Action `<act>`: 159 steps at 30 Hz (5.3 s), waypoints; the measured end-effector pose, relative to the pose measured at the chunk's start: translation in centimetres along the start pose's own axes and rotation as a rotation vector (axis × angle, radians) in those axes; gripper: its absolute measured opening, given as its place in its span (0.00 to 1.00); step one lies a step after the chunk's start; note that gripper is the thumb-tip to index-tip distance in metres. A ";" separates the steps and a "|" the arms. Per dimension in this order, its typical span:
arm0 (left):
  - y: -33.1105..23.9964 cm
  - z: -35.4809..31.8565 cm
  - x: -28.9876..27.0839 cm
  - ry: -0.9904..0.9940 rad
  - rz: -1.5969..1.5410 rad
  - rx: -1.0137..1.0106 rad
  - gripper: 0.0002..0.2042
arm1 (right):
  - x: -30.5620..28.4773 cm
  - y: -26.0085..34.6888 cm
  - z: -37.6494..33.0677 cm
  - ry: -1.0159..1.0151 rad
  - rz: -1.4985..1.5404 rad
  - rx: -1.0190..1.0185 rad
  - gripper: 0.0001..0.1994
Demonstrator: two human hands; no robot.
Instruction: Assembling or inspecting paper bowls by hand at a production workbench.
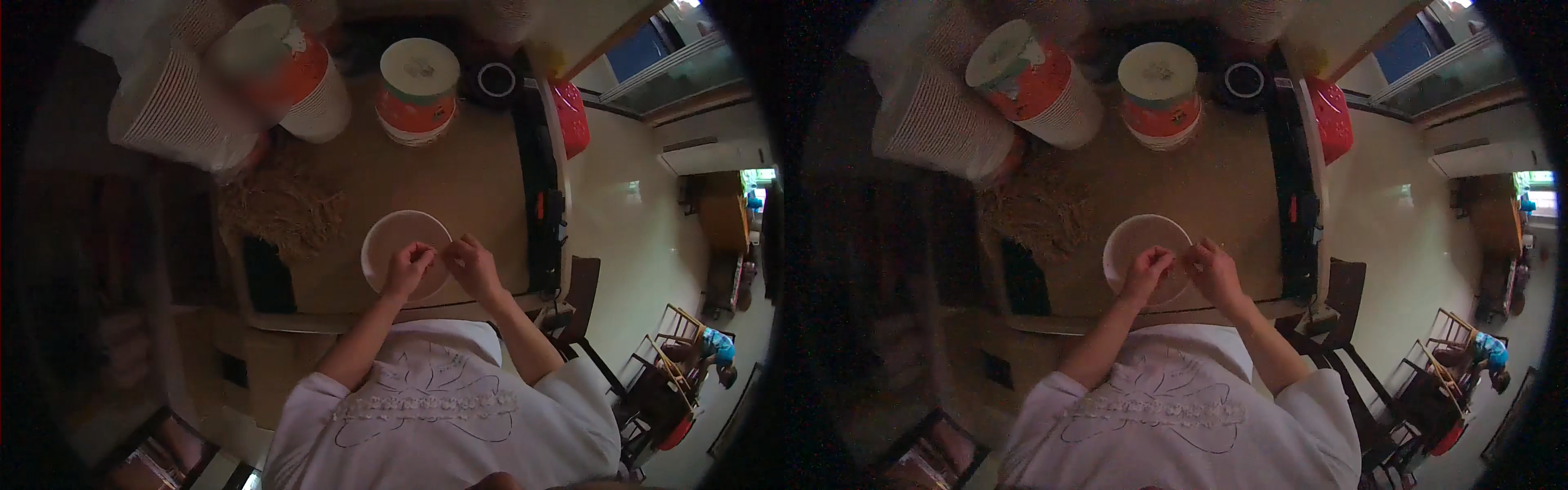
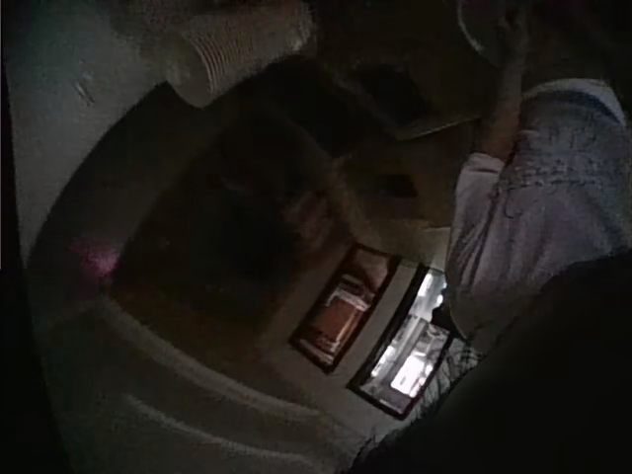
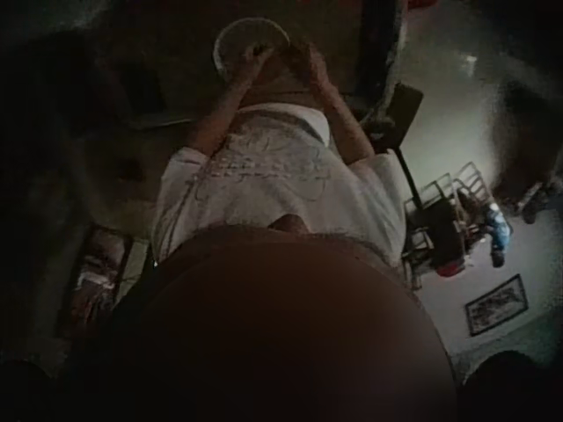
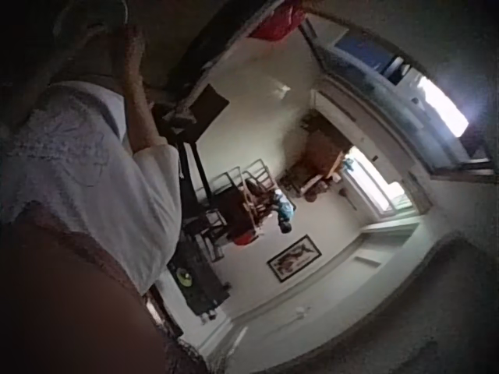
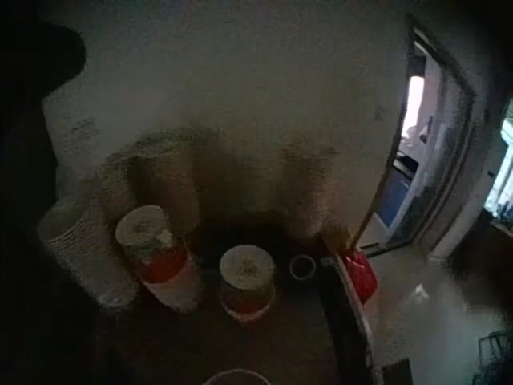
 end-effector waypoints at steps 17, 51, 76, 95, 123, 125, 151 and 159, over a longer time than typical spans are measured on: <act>-2.2 -1.1 0.4 -0.073 0.314 0.206 0.06 | -0.3 -0.4 -0.6 -0.037 0.120 0.057 0.03; -3.0 -1.6 0.2 -0.103 0.296 0.123 0.06 | -0.5 0.3 -0.4 -0.098 0.160 0.022 0.04; -2.0 -1.3 0.4 -0.088 0.199 0.123 0.06 | -0.3 -0.6 -1.1 -0.113 0.164 0.014 0.04; -3.0 -1.6 1.2 -0.133 0.416 0.192 0.05 | 0.1 -1.2 -1.6 -0.066 0.200 0.040 0.04; -3.1 -2.0 0.4 -0.224 0.352 0.344 0.04 | 0.0 -0.9 -1.5 -0.146 0.185 -0.059 0.03; -4.0 -2.7 0.1 -0.315 0.440 0.464 0.04 | 0.2 -0.6 -1.3 -0.112 0.193 -0.082 0.02; -3.0 -5.6 4.7 -0.046 0.371 0.278 0.05 | -2.2 -1.3 -5.4 -0.348 0.166 -0.117 0.08; -2.3 -5.8 4.7 -0.044 0.377 0.222 0.05 | -2.0 -2.3 -5.7 -0.414 0.211 -0.069 0.07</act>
Point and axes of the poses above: each hand's wrist, its own z-axis towards the middle knuckle, its own x-axis out of the palm, y = z × x, the point moved 10 cm from there along z, towards the middle knuckle, and after that the axes turned 9 degrees about -x, right-handed, at the moved point
